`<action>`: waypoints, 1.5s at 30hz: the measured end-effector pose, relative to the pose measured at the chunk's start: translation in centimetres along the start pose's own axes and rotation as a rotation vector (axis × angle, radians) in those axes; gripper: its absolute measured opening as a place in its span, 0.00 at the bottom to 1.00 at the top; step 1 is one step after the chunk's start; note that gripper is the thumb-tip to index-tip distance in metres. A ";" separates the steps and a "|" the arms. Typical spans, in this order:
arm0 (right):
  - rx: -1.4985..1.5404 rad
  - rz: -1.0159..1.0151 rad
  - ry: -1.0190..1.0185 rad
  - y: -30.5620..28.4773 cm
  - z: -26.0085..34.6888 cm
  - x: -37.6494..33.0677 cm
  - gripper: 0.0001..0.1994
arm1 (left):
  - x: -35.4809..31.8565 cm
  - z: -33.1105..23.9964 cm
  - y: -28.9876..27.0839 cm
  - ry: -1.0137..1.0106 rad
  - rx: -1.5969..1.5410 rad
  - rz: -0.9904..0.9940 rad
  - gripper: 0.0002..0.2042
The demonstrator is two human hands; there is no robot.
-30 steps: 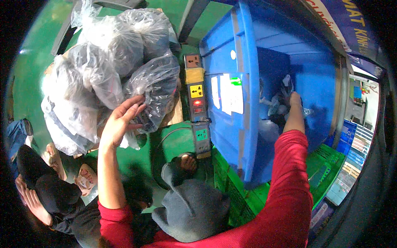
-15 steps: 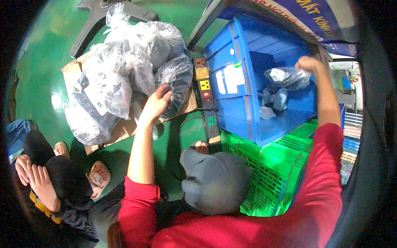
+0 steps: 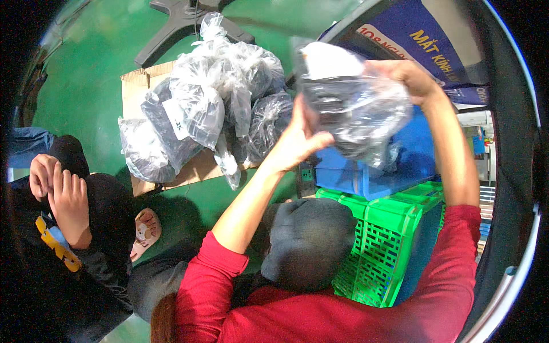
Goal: The person opens a freezer, retrieves a crate, and walks to a table. They then sit on the floor and repeatedly pick up plastic-wrapped items from the crate, inspect them, and place them on a cardboard sheet.
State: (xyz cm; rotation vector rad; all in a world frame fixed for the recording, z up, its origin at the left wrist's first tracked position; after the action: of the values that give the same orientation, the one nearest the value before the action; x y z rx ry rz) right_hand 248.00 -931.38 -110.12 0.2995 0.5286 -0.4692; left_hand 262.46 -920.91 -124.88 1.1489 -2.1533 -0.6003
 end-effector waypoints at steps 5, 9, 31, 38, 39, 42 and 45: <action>-0.334 -0.098 0.244 -3.5 -2.7 0.9 0.23 | -2.4 1.4 -6.7 -0.088 0.088 -0.395 0.32; -0.390 -0.596 0.467 -16.3 -8.8 -5.7 0.21 | -4.3 2.3 -11.9 -0.213 0.223 -0.558 0.27; -0.341 -1.484 1.229 -24.7 -53.7 -23.4 0.23 | -1.4 4.6 -13.5 -0.625 1.247 -0.601 0.31; 0.488 -0.917 0.324 -26.1 -36.8 -18.8 0.18 | -1.6 1.7 -11.1 -0.874 1.366 -0.526 0.28; 0.435 -0.930 0.154 -25.8 -32.9 -16.9 0.18 | -2.4 1.6 -11.6 -0.893 1.402 -0.508 0.27; 0.262 -0.761 -0.028 -25.8 -22.6 -17.0 0.18 | -2.2 1.0 -10.5 -0.942 1.565 -0.456 0.24; 0.056 -0.650 -0.183 -23.9 -14.1 -15.1 0.17 | -1.5 -1.2 -8.7 -0.851 1.588 -0.447 0.19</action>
State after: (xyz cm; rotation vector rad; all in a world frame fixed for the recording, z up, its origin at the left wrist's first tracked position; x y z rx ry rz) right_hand 218.73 -941.02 -117.11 0.1287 0.4259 -1.1322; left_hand 268.89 -924.25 -130.05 2.5054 -3.0919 0.9314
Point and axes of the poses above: each hand's wrist, its own x-axis towards the middle knuckle, its own y-axis out of the palm, z = x × y, the point moved 3 cm from there along x, towards the middle knuckle, and after that the axes turned 14 degrees about z, right-handed, at the moved point
